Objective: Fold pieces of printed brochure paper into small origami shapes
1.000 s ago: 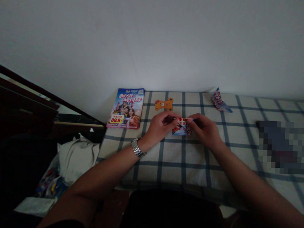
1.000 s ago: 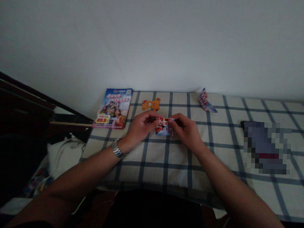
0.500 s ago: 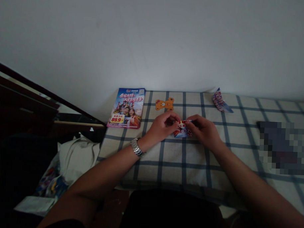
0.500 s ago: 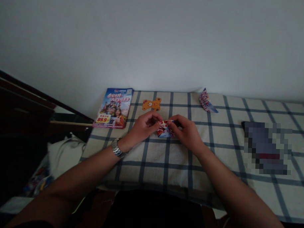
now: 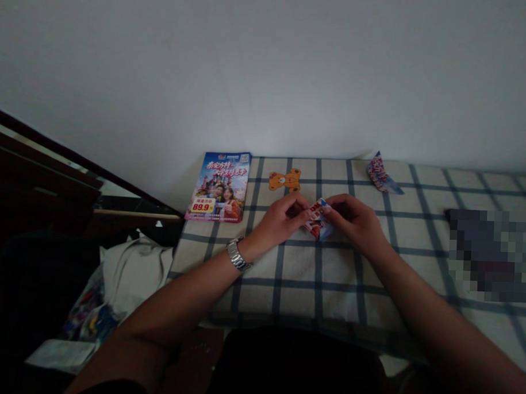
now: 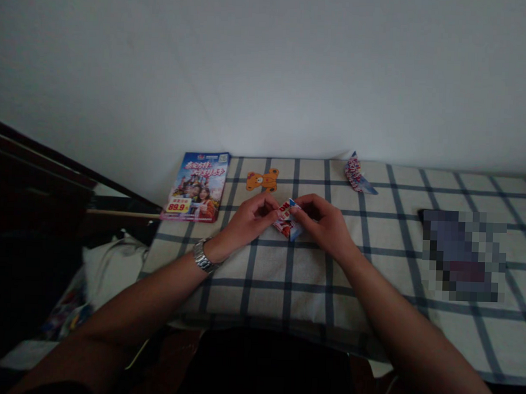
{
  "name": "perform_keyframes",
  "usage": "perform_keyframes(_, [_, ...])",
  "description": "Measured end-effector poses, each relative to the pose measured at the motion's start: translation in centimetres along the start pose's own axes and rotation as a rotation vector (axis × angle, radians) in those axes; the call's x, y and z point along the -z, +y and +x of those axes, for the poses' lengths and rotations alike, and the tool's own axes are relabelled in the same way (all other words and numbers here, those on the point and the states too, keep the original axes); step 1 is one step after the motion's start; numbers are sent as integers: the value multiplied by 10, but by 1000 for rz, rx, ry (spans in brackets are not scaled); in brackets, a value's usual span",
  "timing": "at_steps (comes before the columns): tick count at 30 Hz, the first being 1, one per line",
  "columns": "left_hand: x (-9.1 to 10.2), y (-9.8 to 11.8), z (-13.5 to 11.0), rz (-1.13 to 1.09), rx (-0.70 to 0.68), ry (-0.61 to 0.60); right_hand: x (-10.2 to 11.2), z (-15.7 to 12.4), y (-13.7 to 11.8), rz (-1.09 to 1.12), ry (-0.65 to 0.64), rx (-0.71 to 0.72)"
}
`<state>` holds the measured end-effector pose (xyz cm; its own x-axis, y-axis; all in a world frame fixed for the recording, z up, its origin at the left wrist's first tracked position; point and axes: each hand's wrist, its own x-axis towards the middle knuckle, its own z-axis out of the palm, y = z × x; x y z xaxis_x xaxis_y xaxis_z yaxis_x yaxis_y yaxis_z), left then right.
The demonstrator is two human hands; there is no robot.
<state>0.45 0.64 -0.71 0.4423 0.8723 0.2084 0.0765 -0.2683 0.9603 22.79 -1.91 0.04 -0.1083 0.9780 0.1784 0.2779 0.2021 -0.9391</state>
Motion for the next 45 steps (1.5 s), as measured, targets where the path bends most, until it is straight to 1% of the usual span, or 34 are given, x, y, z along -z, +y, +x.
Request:
perform_keyframes(2, [0,0,1,18,-1,32,0,1,1,39,6,-22])
perform_keyframes(4, [0,-1,2,31,3,32,1,1,3,39,15,-35])
perform_keyframes(12, [-4,-6,-2,40,-6,-60,3,0,4,-63,22,0])
perform_keyframes(16, [-4,-3,-3,-13,-51,-14,4,0,1,-126,6,1])
perform_keyframes(18, [-3,0,-3,11,-87,4,4,-1,-1,-149,-15,4])
perform_keyframes(20, [-3,1,-4,54,-112,-4,4,-2,-1,-171,-30,11])
perform_keyframes(23, [-3,1,-4,57,-108,5,3,-2,-1,-186,-26,15])
perform_keyframes(26, [-2,-1,-4,43,-105,40,2,-2,0,-136,5,6])
perform_keyframes(29, [0,-3,-3,46,-112,99,3,0,1,-31,32,1])
perform_keyframes(32, [2,-3,-2,28,-112,140,4,1,2,21,67,-31])
perform_keyframes(36, [2,-4,-2,2,-99,148,5,2,3,17,94,-40])
perform_keyframes(40, [2,-5,-2,-11,-106,144,4,1,2,36,85,-21])
perform_keyframes(45, [3,-5,-1,-22,-76,141,5,1,-2,27,74,-26])
